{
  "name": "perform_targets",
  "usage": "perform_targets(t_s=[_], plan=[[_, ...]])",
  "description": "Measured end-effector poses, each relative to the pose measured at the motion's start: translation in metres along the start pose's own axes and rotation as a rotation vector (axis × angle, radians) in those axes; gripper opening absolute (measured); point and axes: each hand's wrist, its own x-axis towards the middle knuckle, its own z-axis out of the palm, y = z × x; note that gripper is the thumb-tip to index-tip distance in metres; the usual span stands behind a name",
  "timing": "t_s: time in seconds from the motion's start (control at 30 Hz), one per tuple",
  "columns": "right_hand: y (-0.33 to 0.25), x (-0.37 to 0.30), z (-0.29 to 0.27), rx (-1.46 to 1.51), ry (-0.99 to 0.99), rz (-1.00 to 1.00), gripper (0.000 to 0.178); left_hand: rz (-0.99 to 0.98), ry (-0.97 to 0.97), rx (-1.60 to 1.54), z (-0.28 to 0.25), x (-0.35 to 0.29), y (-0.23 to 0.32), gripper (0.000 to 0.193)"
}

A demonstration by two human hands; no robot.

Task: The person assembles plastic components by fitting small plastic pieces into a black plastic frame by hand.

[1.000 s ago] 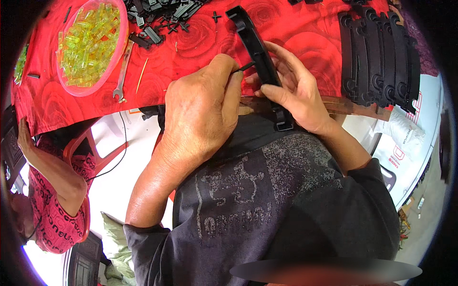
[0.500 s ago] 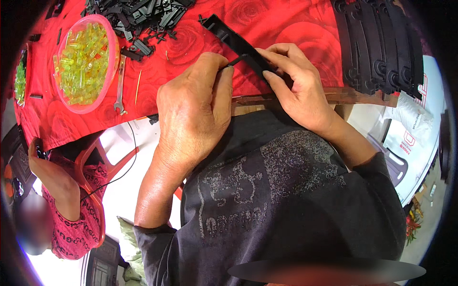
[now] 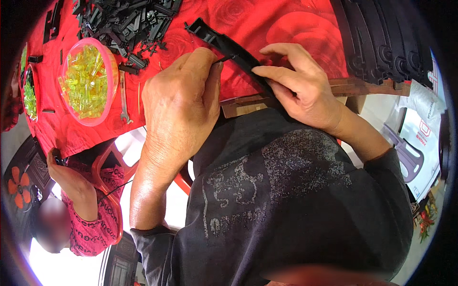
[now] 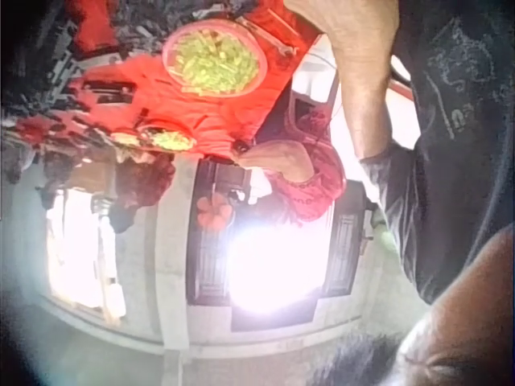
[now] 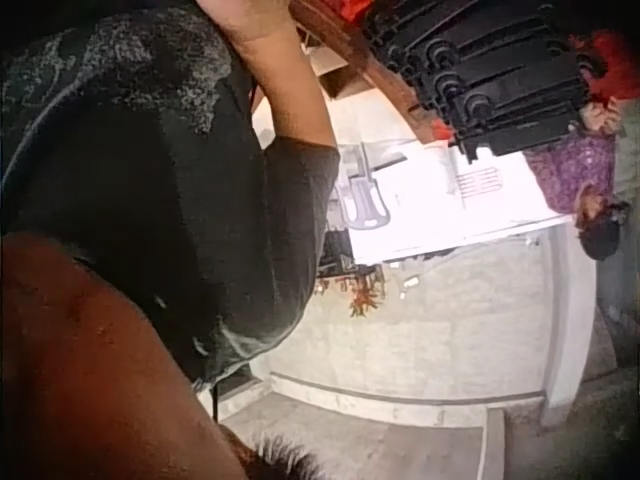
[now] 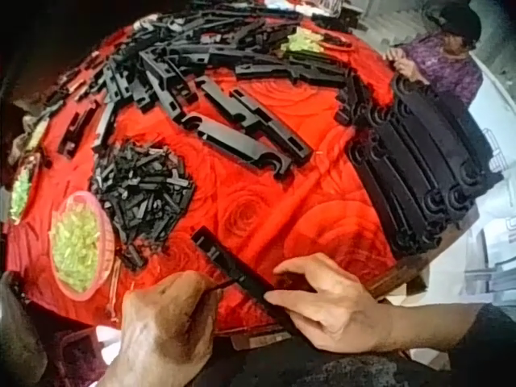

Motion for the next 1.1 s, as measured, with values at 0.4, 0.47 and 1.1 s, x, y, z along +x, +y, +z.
perform_targets(t_s=[0.4, 0.47, 1.1], plan=[[0.003, 0.004, 0.014, -0.1, -0.077, -0.09, 0.025, 0.065, -0.187, 0.166, -0.011, 0.019, 0.001, 0.011], [0.003, 0.003, 0.015, -0.112, -0.084, -0.097, 0.026, 0.065, -0.209, 0.181, -0.012, 0.02, 0.003, 0.011], [0.001, 0.018, 0.022, -0.088, -0.156, -0.13, 0.017, 0.106, -0.33, 0.375, -0.023, 0.029, 0.003, 0.015]])
